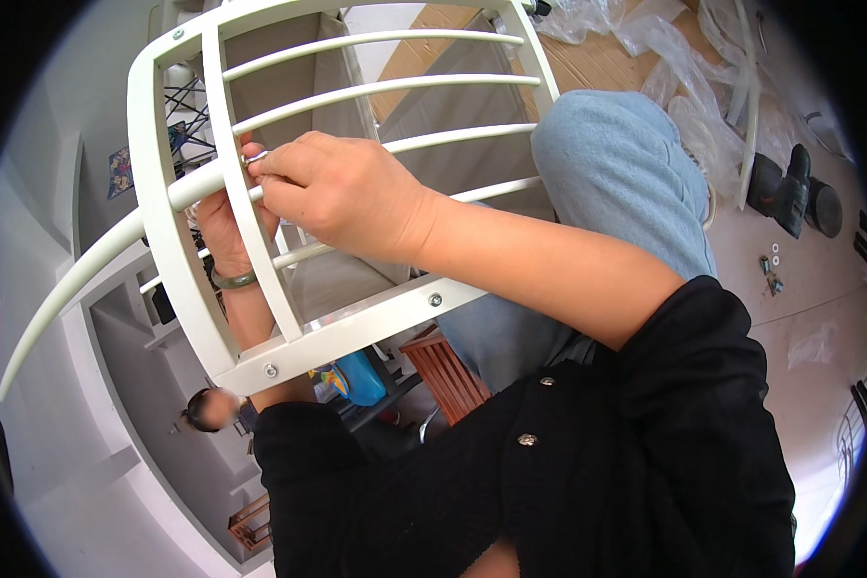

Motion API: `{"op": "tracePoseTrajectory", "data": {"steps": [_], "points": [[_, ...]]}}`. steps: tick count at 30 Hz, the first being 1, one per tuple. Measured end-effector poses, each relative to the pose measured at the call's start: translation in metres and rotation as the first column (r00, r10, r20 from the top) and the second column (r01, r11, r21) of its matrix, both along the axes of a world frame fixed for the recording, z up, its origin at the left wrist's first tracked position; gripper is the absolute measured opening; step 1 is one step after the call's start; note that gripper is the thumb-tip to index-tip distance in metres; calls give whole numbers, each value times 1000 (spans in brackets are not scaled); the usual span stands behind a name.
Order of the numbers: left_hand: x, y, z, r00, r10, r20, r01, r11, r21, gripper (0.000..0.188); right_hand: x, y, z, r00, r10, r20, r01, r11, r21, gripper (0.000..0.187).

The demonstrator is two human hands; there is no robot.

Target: The person assembles a white metal frame by inserting a vertical pole into a horizontal frame and tightening screws with an Allen key. The person sits on the floor and works on the frame, securing multiple joints.

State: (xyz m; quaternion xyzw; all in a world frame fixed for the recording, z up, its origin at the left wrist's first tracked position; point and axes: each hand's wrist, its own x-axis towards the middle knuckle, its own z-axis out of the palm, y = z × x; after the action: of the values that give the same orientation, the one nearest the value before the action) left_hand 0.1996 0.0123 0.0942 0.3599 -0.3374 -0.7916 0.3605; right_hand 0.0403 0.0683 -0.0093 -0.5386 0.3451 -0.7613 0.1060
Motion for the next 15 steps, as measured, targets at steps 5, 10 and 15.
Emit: {"op": "tracePoseTrajectory", "data": {"steps": [5, 10, 15], "points": [[-5, 4, 2, 998, 43, 39, -42, 999, -20, 43, 3, -1, 0, 999, 11, 51, -11, 1000, -2, 15], [-2, 1, 1, 999, -4, 52, 7, 999, -48, 42, 2, 3, -1, 996, 34, 78, -35, 999, 14, 19], [1, 0, 1, 994, 55, 92, -51, 997, -51, 40, 2, -1, -5, 996, 15, 84, -16, 1000, 10, 24]]}}
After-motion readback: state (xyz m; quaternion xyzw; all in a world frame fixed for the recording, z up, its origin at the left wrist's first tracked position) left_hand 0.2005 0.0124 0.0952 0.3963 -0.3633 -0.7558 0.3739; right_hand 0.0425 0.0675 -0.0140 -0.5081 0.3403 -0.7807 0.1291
